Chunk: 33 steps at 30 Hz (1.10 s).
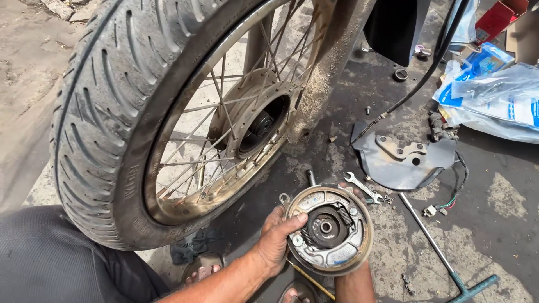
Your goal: The person crouches beside a motorcycle's front wheel and uses a metal rod to loosen the axle nut. They remove the brake plate with brake shoes from the wheel hub, set it on the ground, and work on the brake shoe assembly with pliers and a screwdriver, separating components by hand.
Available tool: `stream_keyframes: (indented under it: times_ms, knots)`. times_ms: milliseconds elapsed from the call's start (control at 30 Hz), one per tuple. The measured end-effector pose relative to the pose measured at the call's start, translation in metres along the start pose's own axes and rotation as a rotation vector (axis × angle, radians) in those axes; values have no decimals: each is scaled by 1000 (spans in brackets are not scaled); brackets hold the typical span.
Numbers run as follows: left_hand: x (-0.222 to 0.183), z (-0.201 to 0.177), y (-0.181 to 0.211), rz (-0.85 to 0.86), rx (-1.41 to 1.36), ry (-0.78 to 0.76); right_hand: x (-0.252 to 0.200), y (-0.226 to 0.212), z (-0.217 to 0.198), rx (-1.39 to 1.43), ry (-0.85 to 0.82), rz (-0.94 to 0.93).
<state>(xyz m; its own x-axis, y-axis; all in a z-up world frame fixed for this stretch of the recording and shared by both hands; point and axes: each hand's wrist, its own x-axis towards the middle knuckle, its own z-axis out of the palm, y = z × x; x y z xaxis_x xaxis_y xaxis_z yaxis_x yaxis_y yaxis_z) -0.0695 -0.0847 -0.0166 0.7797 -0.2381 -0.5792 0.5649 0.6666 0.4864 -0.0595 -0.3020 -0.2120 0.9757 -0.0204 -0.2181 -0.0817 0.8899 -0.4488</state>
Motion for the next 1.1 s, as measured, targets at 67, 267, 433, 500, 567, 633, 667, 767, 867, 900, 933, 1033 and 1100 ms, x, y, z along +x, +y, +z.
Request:
stream_keyframes:
  times_ms: [67, 267, 433, 500, 567, 633, 667, 767, 867, 900, 933, 1033, 1100]
  knots:
    - [3, 0, 2, -5, 24, 54, 5, -4, 11, 13, 0, 7]
    - [7, 0, 8, -60, 191, 262, -21, -6, 66, -313, 260, 65]
    - [23, -24, -11, -44, 339, 433, -49, 2, 90, -291, 618, 425]
    - [28, -39, -20, -28, 367, 457, -63, 3, 91, -319, 573, 369]
    - [28, -49, -32, -15, 395, 478, -71, 7, 81, -347, 530, 310]
    - [24, -56, -43, -104, 417, 553, -69, 15, 61, -365, 544, 358]
    - [21, -57, -51, -105, 418, 556, -63, 13, 59, -363, 545, 361]
    - [12, -72, -78, -266, 390, 605, -39, 18, 44, -594, 509, 512]
    - [20, -97, -124, -336, 211, 613, -7, 24, 21, -668, 416, 538]
    - [24, -108, -141, -343, 119, 577, 2, 23, 24, -794, 337, 573]
    - [28, -120, -157, -348, 28, 541, 11, 23, 28, -918, 255, 607]
    - [26, -124, -173, -377, -63, 419, 34, 15, 62, -1146, 124, 738]
    - [13, -101, -154, -469, -17, 376, 48, 16, 68, -1330, 21, 739]
